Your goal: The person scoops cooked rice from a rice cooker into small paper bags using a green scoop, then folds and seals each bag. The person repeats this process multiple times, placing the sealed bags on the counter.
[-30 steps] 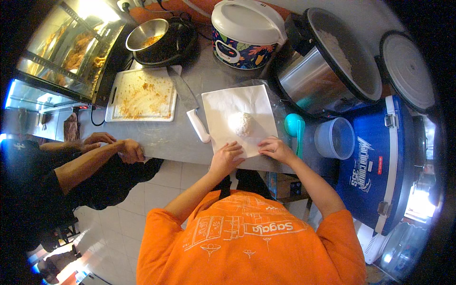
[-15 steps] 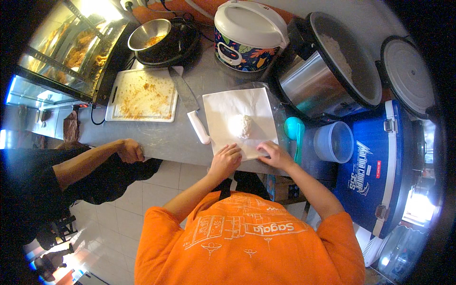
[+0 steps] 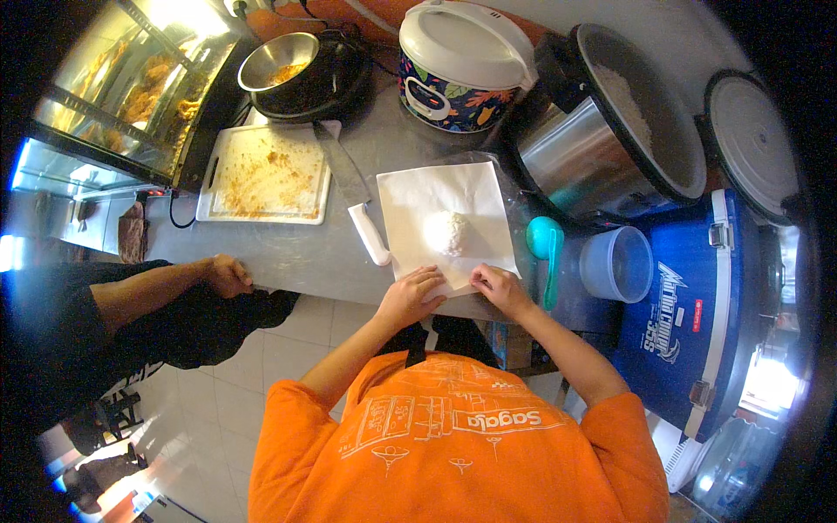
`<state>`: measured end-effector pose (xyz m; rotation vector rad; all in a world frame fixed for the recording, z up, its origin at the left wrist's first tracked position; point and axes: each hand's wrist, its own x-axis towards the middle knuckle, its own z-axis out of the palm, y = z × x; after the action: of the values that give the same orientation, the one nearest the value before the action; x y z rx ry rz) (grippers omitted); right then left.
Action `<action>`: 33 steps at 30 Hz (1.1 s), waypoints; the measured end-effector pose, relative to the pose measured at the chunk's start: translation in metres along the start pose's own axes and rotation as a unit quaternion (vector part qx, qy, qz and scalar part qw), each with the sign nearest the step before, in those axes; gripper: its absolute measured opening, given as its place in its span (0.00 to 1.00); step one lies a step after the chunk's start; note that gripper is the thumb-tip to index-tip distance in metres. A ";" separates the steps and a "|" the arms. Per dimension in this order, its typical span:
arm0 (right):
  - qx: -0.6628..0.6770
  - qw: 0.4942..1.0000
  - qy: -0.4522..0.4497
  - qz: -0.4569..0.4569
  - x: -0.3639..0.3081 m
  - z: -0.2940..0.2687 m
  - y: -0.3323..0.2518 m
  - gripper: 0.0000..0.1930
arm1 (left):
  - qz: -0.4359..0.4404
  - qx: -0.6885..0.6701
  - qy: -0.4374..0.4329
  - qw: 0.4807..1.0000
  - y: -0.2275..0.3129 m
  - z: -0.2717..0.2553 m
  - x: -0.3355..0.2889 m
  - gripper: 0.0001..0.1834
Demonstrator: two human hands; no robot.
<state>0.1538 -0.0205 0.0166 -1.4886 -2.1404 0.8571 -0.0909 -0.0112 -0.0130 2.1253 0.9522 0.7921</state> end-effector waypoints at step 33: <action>-0.060 0.998 0.009 -0.033 -0.007 0.006 0.003 0.07 | -0.004 -0.030 0.011 0.999 -0.006 0.006 -0.004 0.10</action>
<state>0.1546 -0.0279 0.0099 -1.4666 -2.2491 0.7006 -0.0911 -0.0132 -0.0224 2.0648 0.9356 0.8310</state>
